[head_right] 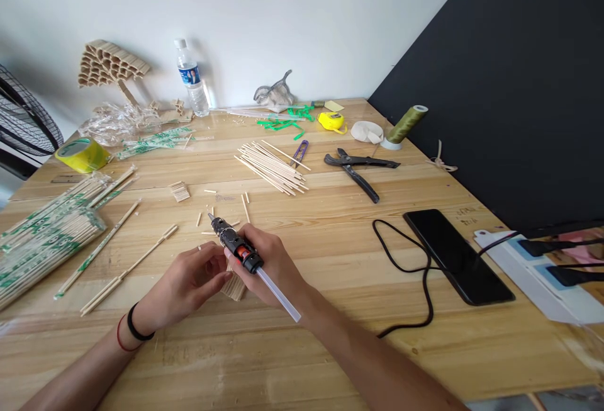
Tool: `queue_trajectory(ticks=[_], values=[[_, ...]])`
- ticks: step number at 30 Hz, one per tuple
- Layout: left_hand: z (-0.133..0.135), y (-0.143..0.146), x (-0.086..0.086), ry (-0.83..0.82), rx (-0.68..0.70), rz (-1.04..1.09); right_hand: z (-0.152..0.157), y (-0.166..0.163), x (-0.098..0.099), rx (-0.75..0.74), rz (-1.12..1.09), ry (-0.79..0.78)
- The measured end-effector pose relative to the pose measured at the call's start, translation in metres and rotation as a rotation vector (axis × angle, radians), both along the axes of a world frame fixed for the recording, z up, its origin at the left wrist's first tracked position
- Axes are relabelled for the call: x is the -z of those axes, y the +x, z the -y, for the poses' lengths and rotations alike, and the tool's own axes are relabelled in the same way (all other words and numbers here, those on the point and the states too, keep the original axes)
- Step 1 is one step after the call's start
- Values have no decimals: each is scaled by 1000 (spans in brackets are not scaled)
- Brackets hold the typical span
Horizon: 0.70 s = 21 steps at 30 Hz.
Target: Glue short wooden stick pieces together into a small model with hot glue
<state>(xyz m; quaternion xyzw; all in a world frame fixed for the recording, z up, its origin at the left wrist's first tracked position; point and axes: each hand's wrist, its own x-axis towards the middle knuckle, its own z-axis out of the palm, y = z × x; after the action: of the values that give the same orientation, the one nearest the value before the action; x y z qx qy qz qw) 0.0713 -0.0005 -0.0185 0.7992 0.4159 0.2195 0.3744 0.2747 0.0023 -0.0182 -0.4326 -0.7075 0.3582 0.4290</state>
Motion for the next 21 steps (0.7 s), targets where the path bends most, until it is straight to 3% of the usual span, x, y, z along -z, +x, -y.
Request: queue_trajectory(ticks=[21], values=[[0,1,2,2,42,-53,0,-2,6,-59,43,-36]])
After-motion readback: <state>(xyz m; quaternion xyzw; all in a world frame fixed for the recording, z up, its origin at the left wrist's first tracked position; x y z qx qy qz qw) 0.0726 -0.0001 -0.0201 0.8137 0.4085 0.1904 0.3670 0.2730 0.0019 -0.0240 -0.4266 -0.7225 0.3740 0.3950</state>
